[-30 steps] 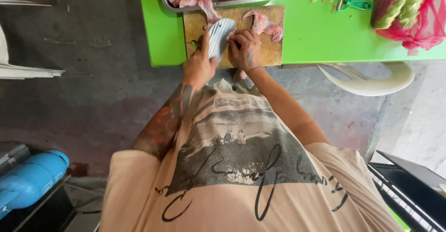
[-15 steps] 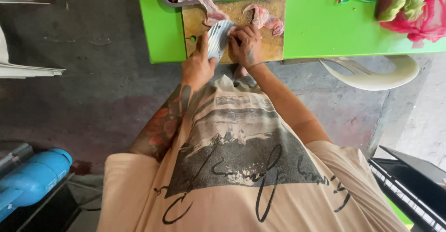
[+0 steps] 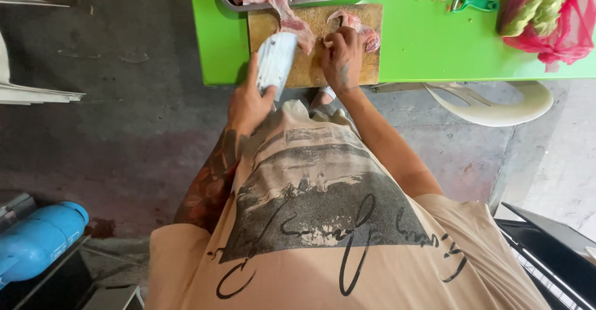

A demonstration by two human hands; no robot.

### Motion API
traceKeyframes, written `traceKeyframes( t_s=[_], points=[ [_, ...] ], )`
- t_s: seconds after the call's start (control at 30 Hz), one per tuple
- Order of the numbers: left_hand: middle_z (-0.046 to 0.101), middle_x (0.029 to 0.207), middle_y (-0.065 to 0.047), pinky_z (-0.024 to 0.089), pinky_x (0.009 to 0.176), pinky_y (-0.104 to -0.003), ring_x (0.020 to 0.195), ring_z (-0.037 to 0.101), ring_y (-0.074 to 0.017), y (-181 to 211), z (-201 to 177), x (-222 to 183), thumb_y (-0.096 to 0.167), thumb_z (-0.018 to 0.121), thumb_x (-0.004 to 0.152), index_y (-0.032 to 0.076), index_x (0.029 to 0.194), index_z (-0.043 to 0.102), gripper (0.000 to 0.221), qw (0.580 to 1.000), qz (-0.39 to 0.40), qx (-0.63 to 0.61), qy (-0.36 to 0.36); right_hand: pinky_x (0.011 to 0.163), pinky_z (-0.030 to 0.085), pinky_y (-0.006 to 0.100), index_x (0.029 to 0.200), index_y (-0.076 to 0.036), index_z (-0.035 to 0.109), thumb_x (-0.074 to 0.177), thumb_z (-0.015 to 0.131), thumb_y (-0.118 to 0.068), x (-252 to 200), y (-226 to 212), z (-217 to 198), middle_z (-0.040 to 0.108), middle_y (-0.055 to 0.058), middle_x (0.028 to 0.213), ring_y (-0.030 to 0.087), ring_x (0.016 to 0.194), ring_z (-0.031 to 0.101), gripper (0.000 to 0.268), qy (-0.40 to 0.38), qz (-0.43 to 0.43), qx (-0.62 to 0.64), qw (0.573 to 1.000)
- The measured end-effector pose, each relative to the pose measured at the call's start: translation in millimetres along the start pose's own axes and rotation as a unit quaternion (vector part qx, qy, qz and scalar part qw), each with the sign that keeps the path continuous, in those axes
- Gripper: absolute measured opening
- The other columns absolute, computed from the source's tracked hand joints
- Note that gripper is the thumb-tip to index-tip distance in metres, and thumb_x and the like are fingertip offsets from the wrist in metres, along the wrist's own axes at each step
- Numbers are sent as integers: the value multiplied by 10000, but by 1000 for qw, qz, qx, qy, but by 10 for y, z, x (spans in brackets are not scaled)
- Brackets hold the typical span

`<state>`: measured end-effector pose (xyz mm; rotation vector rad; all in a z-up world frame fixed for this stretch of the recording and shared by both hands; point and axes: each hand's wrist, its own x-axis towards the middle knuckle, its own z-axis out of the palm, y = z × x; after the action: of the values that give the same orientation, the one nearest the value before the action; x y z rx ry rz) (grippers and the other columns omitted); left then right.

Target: Slicing raw meat on a wooden cutting board using a cleaver

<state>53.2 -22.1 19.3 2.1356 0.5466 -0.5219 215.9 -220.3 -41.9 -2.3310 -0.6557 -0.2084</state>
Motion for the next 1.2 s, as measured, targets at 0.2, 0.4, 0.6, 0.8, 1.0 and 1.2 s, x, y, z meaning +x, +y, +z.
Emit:
traceKeyframes(
  t_s=[0.2, 0.4, 0.6, 0.8, 1.0, 1.2],
  points=[
    [740, 1141, -250, 562, 563, -512, 760, 710, -417, -58, -19, 221, 332, 653, 1030, 195, 1656, 123, 831, 996, 5, 29, 88, 802, 453, 444, 930, -146, 713, 914, 750, -260, 122, -31, 242, 690, 35, 979, 296, 941, 556, 121, -139, -69, -57, 986],
    [740, 1189, -225, 595, 602, -546, 804, 732, -429, -95, 113, 515, 361, 670, 1022, 219, 1654, 105, 860, 987, 62, 110, 99, 755, 411, 451, 916, -166, 687, 900, 716, -208, 80, -32, 258, 688, -1, 937, 297, 904, 537, 54, -91, -95, -38, 991],
    [684, 1362, -207, 588, 622, -565, 840, 722, -452, -24, -13, 504, 351, 650, 1008, 221, 1647, 102, 852, 990, 63, 109, 65, 758, 419, 439, 903, -170, 706, 909, 750, -225, 55, -43, 214, 708, -27, 975, 273, 918, 543, 71, -90, -114, -49, 988],
    [684, 1270, -261, 558, 908, -629, 1098, 706, -482, 149, -114, 376, 423, 633, 989, 290, 1660, 146, 839, 993, 38, 108, 36, 856, 457, 383, 864, -268, 692, 816, 742, -322, -214, 250, 411, 686, -54, 949, 204, 1008, 609, 88, -79, -114, -79, 987],
    [689, 1265, -242, 551, 908, -629, 1091, 706, -479, 57, -45, 372, 443, 613, 998, 318, 1669, 123, 840, 993, 31, 116, 17, 853, 463, 376, 927, -255, 700, 825, 746, -322, -227, 260, 410, 672, -34, 981, 216, 1018, 612, 131, -60, -122, -58, 989],
    [671, 1309, -223, 577, 865, -623, 1005, 722, -497, 137, 34, 469, 403, 647, 970, 312, 1668, 132, 872, 987, 55, 141, 44, 866, 464, 371, 945, -255, 712, 839, 744, -311, -133, 105, 286, 679, -29, 987, 218, 1022, 618, 125, -49, -132, -44, 989]
  ],
)
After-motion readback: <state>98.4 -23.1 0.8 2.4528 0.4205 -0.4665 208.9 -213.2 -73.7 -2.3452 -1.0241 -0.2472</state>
